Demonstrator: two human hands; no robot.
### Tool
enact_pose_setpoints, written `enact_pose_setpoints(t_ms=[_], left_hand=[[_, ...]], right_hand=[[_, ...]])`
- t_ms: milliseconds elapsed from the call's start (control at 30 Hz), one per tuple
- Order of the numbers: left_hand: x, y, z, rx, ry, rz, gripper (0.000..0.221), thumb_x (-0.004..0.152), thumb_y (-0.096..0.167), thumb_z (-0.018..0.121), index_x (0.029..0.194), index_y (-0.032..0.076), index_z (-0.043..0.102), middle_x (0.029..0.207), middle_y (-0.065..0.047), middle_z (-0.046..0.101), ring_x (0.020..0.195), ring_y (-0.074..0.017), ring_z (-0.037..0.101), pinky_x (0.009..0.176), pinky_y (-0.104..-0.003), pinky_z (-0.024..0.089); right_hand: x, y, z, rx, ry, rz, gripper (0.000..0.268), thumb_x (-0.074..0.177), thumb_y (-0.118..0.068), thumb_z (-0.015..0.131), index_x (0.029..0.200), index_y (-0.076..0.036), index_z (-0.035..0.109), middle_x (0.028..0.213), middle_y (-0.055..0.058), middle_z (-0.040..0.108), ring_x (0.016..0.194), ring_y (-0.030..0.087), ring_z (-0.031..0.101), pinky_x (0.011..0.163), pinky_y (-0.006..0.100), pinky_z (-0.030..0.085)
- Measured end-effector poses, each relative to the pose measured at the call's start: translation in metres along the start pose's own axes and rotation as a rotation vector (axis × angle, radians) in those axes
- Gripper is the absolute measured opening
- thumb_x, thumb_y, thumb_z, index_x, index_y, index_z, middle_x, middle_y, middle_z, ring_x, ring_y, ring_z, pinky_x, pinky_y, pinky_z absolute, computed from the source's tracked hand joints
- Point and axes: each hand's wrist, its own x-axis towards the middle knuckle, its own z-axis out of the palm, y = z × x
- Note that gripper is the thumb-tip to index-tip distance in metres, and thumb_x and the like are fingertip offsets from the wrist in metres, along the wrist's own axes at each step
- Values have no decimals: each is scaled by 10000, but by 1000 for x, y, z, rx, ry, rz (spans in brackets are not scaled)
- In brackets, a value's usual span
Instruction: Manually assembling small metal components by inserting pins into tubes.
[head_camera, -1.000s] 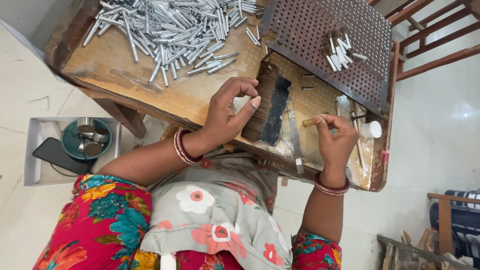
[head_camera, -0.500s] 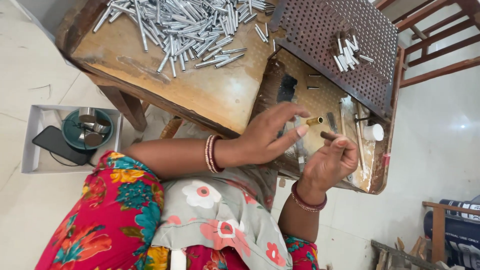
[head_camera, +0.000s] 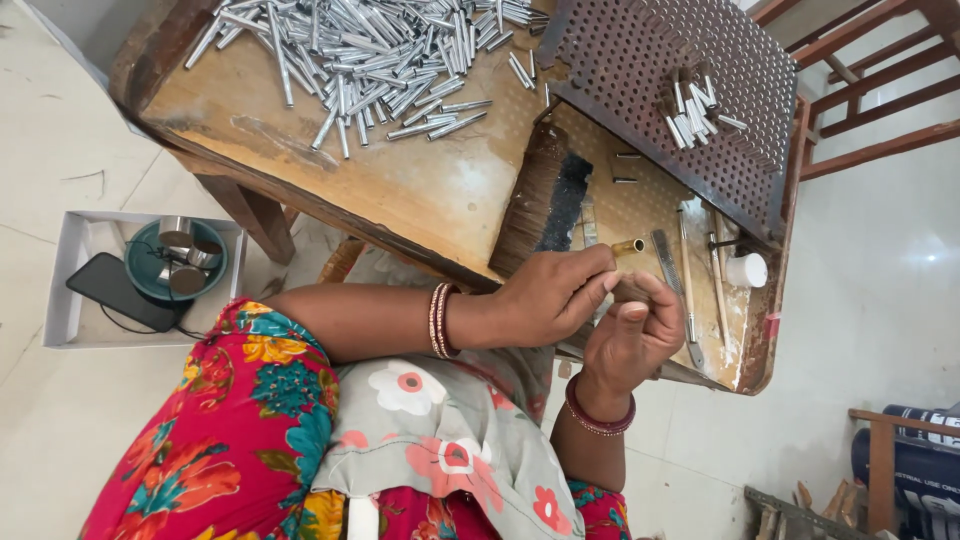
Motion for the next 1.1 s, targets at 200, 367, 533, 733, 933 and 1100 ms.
enact_pose_setpoints(t_ms=[200,367,533,733,933,1100], left_hand=[[-6,7,-7,23,-18,-6,132,1067,172,561,1009,55,545,784,-153,588,724,-387,629,614,-441,470],[-3,13,-29,62,81,8,125,1068,142,544,1006,35,533,781,-163,552,689,-377,603,614,-433,462],[-7,11,-31,14,118,-29,154,1085,157,529,989,38,549,772,-157,549,658,-361,596,610,-420,472],[-11,8,-25,27,51,-24,175,1082,189,559,987,42,556,771,-158,579,712,-371,627,617,-421,468],[-15,5,-22,12,74,-7,186,1083,201,534,992,40,556,774,-158,577,709,-363,633,619,-419,471],[-11,-9,-26,13,12,32,160,1098,199,550,1036,52,534,817,-152,593,764,-376,644,656,-439,484]], right_hand=[[-6,3,-16,-88,-72,43,255,967,-168,829,1034,42,701,976,100,714,881,133,673,811,251,536],[9,-6,-61,-343,-20,4,243,988,-178,817,1054,40,732,893,136,738,765,136,688,726,267,558],[20,-35,-10,-647,-176,-72,447,969,-306,770,1235,39,672,1183,173,658,1090,204,626,956,314,518],[-4,7,-9,-149,-262,180,532,906,-317,842,1285,15,670,1148,116,738,1048,168,711,963,283,570],[-11,17,11,-206,-192,-23,256,980,-150,825,1073,46,689,1029,98,704,917,130,655,843,256,533],[-11,17,22,-578,-148,-340,251,1124,-199,649,1040,23,570,1000,93,599,838,156,575,765,236,493]])
